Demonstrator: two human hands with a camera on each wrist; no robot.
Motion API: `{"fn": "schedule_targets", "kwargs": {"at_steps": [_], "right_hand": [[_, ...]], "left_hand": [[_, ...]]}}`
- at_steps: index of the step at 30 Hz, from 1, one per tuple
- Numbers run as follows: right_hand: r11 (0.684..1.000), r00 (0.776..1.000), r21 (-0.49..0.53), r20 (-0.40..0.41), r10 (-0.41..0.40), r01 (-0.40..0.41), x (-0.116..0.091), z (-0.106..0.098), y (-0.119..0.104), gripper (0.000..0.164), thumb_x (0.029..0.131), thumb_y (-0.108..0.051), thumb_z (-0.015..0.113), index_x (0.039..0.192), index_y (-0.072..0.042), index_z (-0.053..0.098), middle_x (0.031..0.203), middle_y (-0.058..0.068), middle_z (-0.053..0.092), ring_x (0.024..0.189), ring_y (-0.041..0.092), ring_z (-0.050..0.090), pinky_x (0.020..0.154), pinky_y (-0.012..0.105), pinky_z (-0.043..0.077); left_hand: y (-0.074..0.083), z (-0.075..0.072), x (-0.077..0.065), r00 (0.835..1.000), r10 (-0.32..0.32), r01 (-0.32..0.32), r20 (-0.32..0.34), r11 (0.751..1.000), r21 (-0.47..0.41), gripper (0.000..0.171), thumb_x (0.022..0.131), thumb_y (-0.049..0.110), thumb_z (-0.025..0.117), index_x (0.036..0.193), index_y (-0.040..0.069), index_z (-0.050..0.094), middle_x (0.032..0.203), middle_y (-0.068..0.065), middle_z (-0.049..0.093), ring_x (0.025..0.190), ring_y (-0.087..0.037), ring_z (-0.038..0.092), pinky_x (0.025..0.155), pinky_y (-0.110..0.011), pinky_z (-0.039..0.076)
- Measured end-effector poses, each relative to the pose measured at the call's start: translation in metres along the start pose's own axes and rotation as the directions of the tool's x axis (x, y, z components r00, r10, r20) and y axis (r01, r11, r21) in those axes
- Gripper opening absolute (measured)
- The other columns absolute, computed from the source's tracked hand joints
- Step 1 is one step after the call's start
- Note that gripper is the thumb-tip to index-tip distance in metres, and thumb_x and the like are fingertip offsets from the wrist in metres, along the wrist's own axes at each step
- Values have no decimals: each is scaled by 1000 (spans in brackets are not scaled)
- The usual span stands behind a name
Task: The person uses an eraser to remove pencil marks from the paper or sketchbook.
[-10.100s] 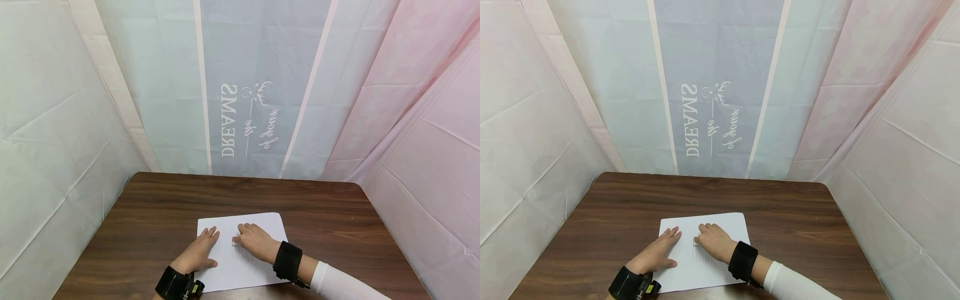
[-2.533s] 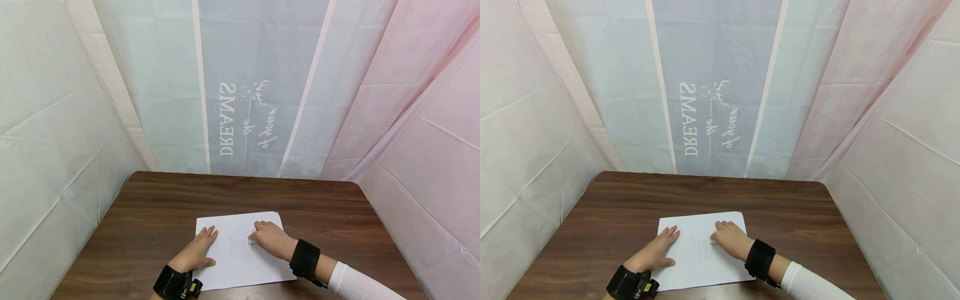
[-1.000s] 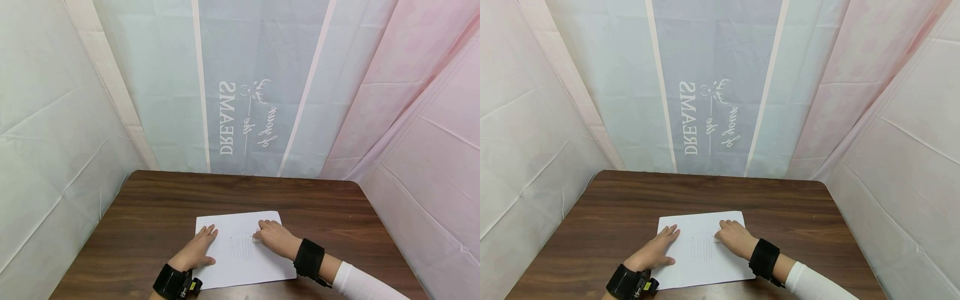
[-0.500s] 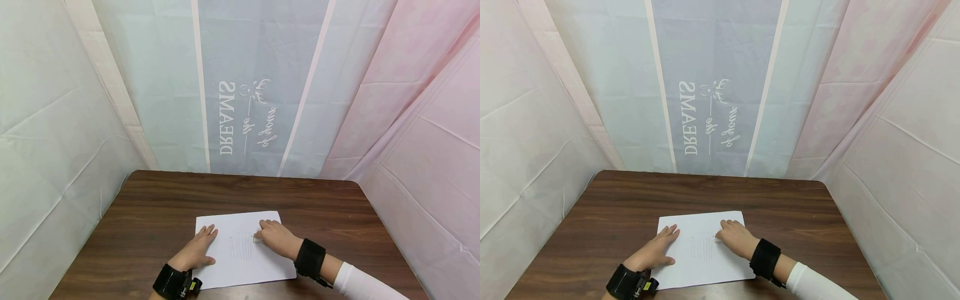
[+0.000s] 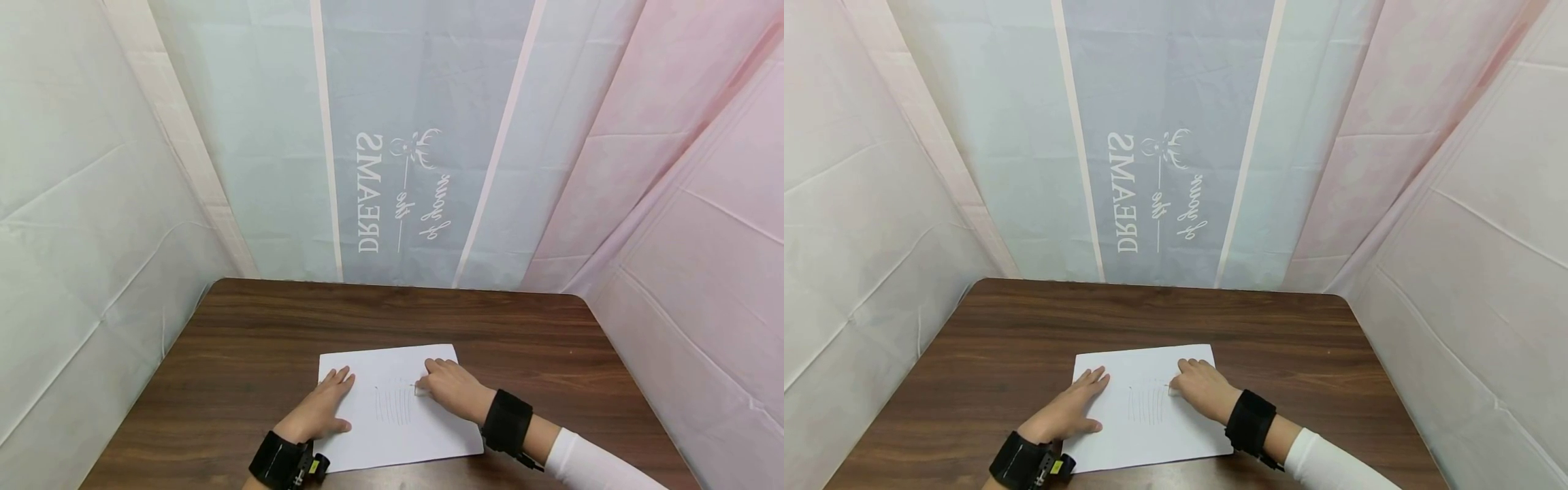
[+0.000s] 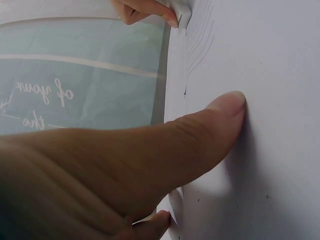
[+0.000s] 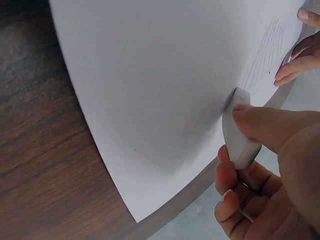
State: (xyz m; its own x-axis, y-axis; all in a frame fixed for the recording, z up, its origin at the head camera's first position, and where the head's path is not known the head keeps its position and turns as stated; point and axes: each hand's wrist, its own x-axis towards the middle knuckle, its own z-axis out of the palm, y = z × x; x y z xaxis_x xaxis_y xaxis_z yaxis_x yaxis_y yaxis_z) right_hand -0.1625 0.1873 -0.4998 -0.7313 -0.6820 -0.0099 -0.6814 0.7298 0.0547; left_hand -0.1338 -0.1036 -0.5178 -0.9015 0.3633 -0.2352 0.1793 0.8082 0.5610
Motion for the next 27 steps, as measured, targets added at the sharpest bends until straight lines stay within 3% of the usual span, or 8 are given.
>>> {"fn": "schedule_targets", "kwargs": {"at_steps": [20,27], "right_hand": [[999,1000,44,18,19,-19,-2,-4,-1,22,86,-17,80,108,-20,80,88,-1,62,72,6,48,65,23,48],[999,1000,53,-13,2,-1,-1,-7,-1,27,85,-17,81,111,-20,78,87,0,61,73,7,51,66,24,48]], "left_hand": [[1,0,-2,1000,0,0,-1,1000,-3,86,74,16,89,147,-3,48,163,-23,34,152,-48,25,120,-65,27],[2,-1,-1,1000,4,-4,2,1000,-12,86,74,16,89,147,-4,48,163,-23,33,152,-48,24,120,-66,26]]}}
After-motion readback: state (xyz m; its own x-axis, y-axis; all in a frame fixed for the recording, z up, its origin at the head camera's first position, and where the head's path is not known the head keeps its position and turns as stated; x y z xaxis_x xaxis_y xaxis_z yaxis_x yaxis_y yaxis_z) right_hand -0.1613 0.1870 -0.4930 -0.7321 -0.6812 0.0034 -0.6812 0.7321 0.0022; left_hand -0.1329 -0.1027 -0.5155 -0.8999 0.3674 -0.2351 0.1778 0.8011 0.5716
